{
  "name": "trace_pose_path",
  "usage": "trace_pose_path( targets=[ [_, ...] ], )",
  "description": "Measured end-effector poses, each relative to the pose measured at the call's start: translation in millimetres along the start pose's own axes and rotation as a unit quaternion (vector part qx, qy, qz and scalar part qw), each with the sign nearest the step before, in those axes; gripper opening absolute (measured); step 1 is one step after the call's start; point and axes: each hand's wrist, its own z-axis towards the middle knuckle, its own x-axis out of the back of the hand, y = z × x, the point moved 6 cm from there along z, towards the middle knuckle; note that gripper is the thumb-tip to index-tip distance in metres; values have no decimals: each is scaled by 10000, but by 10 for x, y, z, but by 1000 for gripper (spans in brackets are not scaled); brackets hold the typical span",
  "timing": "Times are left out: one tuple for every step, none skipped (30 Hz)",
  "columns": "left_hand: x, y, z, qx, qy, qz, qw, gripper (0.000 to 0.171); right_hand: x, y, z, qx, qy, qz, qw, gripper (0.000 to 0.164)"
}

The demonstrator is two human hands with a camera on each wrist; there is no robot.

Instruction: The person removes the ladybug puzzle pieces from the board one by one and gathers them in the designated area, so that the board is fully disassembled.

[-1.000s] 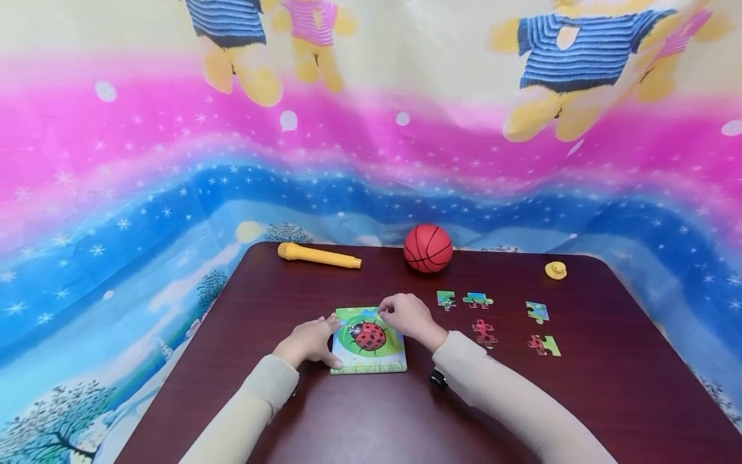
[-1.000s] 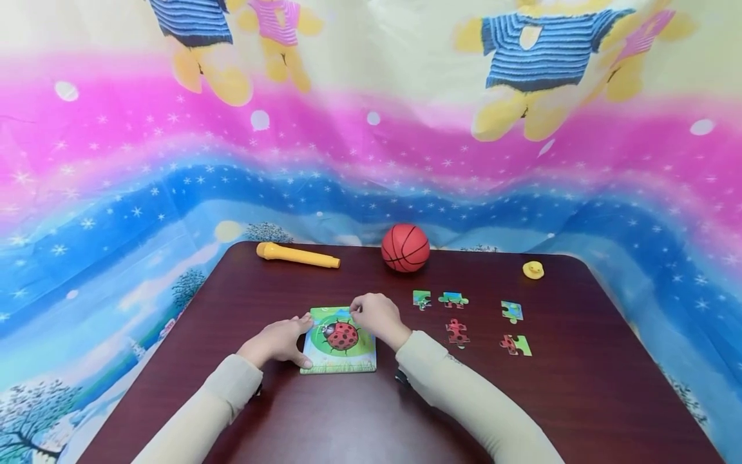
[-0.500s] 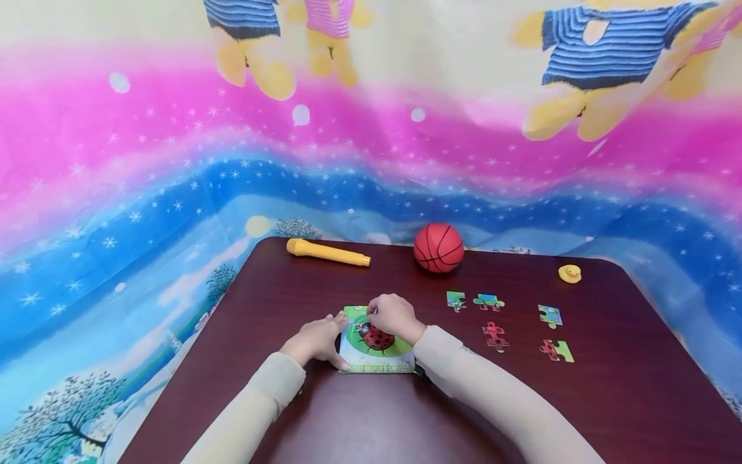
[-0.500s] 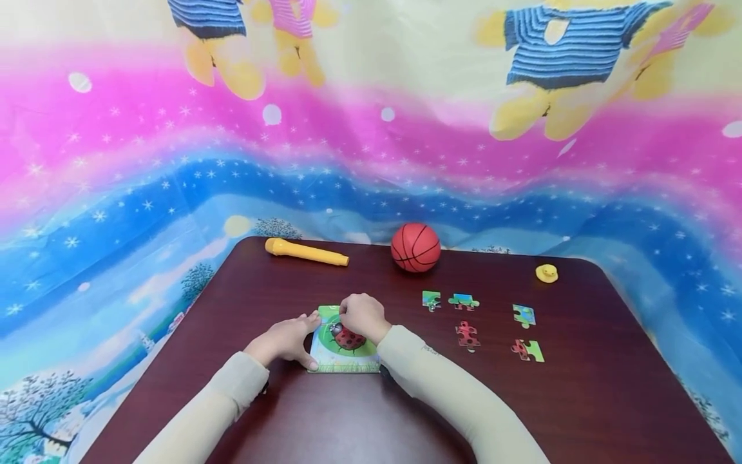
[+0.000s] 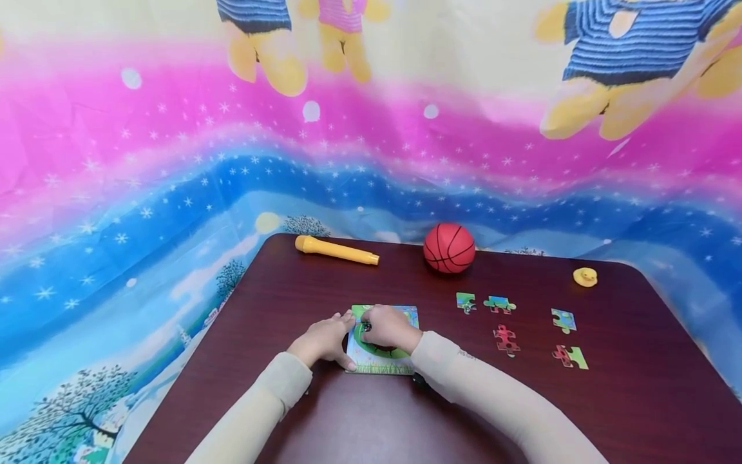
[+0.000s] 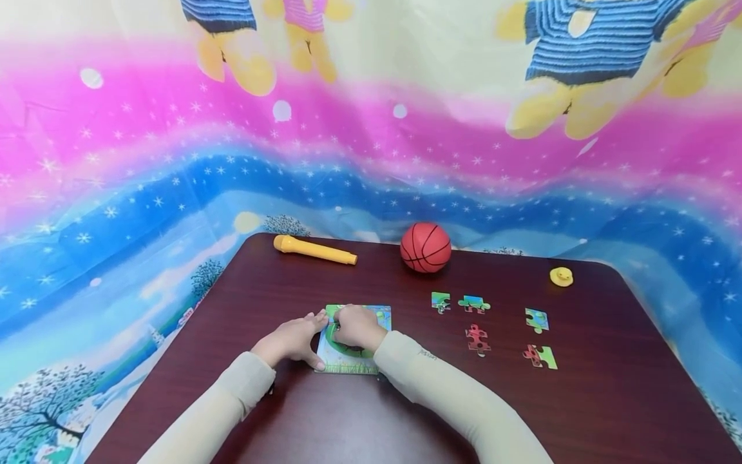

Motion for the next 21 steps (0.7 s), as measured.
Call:
trace_pose_path(
  targets=[
    [2,-3,0,-8,10,-21,10000,105,-5,-18,-7,83,-39,-9,10000,34],
    [4,-4,-1,-16,20,-35,10000,105,-9,-35,-14,158,-86,-10,9998,32],
    [7,-4,-2,-22,23,-47,10000,104,-14,-47,-20,201,-122,-12,9997,28],
    [9,-3,-1,-31,30,-54,10000,104,-19,-59,-27,243,-152,11,9996,22],
    [5,-5,2,-36,29,-41,10000,104,-23,-68,-32,270,-175,26,9995,17],
    [3,-7,5,-29,28,-48,10000,104,-27,-76,-36,290,-192,18,9994,14],
    [8,-2,9,-32,25,-34,10000,104,-22,-80,-41,303,-185,38,9994,9],
    [10,1,11,-31,17,-24,10000,104,-18,-82,-44,290,-186,64,9994,8],
    [10,2,12,-21,10,-23,10000,104,-16,-83,-45,280,-178,108,9994,8],
    [7,2,13,-11,-2,-20,10000,104,-13,-84,-44,265,-161,150,9994,9],
    [6,3,13,2,-19,-20,10000,104,-13,-83,-42,242,-143,224,9994,11],
    [5,4,11,15,-35,-15,10000,104,-12,-78,-40,200,-116,294,9993,14],
    [1,-8,3,38,-30,-23,10000,104,-13,-80,-29,167,-93,397,9990,16],
    [-3,-19,-3,63,-26,-28,10000,104,-12,-81,-21,112,-74,555,9984,19],
    [-6,-28,-7,92,-29,-8,10000,105,-7,-79,-14,84,-23,724,9973,18],
    [-9,-36,-9,108,-30,22,9999,105,2,-74,-8,20,41,878,9961,16],
    [-10,-44,-8,115,-19,53,9999,105,15,-64,-5,-51,110,1042,9945,14],
    [-11,-48,-5,110,-6,98,9999,106,31,-52,-2,-125,191,1180,9928,13],
    [-12,-52,-3,102,9,125,9999,106,47,-41,2,-189,272,1328,9906,12],
    [-11,-54,1,94,22,160,9998,106,63,-33,5,-249,338,1451,9885,10],
    [-11,-56,2,87,31,195,9998,106,74,-24,10,-293,389,1528,9871,10]
  ],
)
